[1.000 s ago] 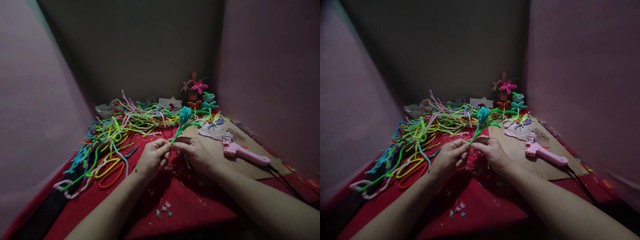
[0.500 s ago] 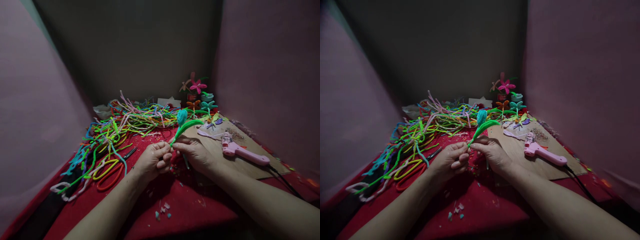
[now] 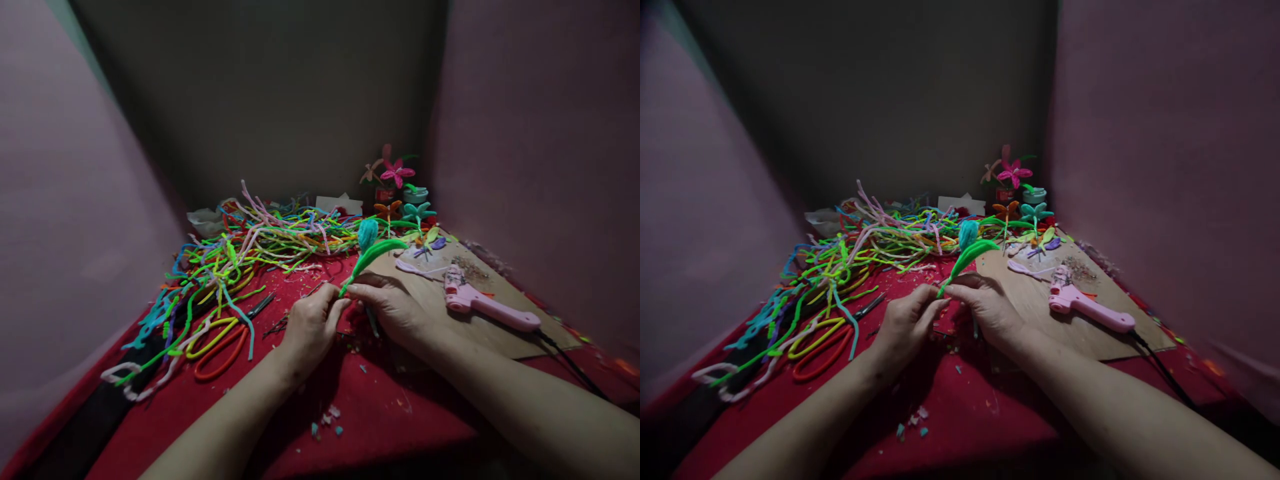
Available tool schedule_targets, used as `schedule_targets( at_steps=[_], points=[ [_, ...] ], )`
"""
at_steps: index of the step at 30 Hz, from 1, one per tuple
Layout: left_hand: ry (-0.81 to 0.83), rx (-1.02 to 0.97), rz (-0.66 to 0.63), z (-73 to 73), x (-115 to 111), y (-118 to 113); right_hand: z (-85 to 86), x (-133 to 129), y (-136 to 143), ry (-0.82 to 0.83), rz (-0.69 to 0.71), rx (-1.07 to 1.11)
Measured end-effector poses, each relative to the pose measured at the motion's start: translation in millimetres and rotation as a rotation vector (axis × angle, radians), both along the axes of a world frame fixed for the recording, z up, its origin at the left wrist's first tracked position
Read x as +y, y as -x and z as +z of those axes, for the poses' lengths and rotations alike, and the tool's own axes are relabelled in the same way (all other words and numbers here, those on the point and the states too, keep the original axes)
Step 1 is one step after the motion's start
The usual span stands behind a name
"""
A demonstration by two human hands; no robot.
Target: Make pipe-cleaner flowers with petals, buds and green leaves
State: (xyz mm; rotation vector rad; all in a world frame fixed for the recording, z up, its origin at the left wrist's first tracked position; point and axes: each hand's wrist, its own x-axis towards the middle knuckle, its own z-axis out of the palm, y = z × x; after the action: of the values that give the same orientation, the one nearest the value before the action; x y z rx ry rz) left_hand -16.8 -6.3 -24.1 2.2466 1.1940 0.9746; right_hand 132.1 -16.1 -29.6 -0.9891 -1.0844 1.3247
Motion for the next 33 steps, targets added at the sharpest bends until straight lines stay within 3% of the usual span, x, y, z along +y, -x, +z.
schedule_targets(
  at_steps=[2, 5, 7, 12, 14, 26, 33],
  points=[
    [-0.16, 0.113, 0.008, -4.7, -0.3, 1.5, 2.3, -2.3, 0.6, 0.021, -0.025, -0.015],
    [-0.186, 0.135, -0.001, -5.9, -0.9, 2.1, 5.1, -5.8, 0.8, 0.008, -0.058, -0.071],
    [-0.08, 0.071, 0.004, -3.0, -1.6, 0.7, 5.7, -6.8, 0.3, -0.027, -0.062, -0.109],
    [0.456, -0.255, -0.061, 8.8, -2.0, -5.1, 5.1, -5.5, 0.2, -0.044, -0.026, -0.078],
    [0.597, -0.359, -0.111, 11.6, -1.1, -5.5, 4.7, -4.6, 0.7, -0.035, -0.013, -0.054],
    [0.952, -0.708, -0.302, 9.3, 5.3, -0.3, -6.6, 1.5, 1.4, 0.039, 0.171, 0.201],
    [1.018, -0.782, -0.334, 11.9, 6.4, 1.2, -4.7, 3.7, 0.9, -0.003, 0.213, 0.204]
  ],
)
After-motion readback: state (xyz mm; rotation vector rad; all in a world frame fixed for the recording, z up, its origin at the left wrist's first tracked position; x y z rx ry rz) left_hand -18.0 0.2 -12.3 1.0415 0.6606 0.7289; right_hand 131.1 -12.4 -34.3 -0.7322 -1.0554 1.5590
